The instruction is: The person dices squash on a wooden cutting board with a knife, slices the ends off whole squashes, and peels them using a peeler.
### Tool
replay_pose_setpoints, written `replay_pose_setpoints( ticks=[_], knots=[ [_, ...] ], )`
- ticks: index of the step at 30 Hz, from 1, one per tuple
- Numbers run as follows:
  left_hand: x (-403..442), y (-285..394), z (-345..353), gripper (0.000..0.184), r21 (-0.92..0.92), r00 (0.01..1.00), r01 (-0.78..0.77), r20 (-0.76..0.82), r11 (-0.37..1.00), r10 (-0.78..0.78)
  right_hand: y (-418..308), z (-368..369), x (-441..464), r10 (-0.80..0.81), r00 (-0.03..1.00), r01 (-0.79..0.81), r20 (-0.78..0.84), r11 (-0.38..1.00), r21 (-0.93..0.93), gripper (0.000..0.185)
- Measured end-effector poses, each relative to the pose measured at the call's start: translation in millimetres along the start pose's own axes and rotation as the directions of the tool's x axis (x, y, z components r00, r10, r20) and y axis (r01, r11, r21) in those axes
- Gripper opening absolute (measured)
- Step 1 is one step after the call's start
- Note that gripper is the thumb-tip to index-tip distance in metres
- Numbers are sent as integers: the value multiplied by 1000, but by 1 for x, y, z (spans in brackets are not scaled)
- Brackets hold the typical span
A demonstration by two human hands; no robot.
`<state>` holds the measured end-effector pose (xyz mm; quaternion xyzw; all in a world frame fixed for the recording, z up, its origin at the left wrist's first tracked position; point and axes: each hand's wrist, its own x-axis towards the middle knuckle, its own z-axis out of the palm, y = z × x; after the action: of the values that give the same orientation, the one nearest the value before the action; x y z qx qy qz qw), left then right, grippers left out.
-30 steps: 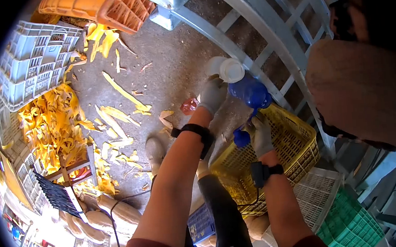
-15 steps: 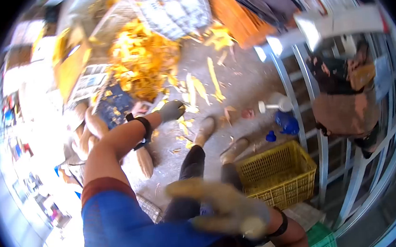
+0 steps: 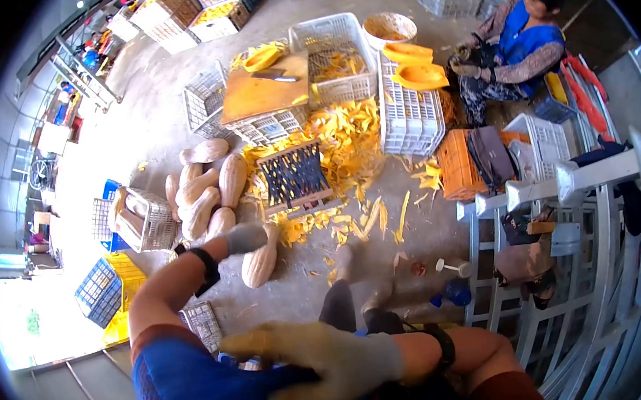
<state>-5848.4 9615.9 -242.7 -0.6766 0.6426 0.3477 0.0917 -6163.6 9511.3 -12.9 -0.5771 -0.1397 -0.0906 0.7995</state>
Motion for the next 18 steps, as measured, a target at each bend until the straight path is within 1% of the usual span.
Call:
replay_pose_setpoints(
  ticks=[1,3,5,7,10,11,13,14,17,18],
  knots=[
    [-20,4,9,18,-55,1000,5,1,998,-4,-8,11,6,-90,993,90,76,996,7,46],
    [-64,17,27,17,-236,998,60,-13,970,-65,-27,34,19,-262,942,260,211,965,40,40],
    [-108,30,45,17,-427,987,129,-28,895,-155,-46,44,28,-321,911,362,257,923,-133,24],
    [-156,43,59,16,-574,966,187,-40,797,-255,-66,55,38,-167,884,288,437,930,-229,20],
    [-228,63,72,16,-713,906,265,-45,649,-420,-64,84,61,-237,797,447,556,849,-280,20],
    [-248,66,72,16,-735,886,286,-43,615,-462,-66,94,69,-210,799,447,564,835,-322,20],
    [-290,73,58,17,-729,839,329,-67,601,-541,-64,120,89,-154,652,500,743,823,-268,19],
    [-311,76,49,17,-711,810,362,-81,603,-581,-62,133,98,-124,558,519,821,824,-227,19],
    [-371,84,17,19,-632,718,478,-119,610,-686,-53,169,115,-431,588,600,685,800,-12,18],
    [-388,85,5,20,-600,685,521,-130,607,-717,-69,167,125,-359,468,671,807,739,-60,19]
  ],
)
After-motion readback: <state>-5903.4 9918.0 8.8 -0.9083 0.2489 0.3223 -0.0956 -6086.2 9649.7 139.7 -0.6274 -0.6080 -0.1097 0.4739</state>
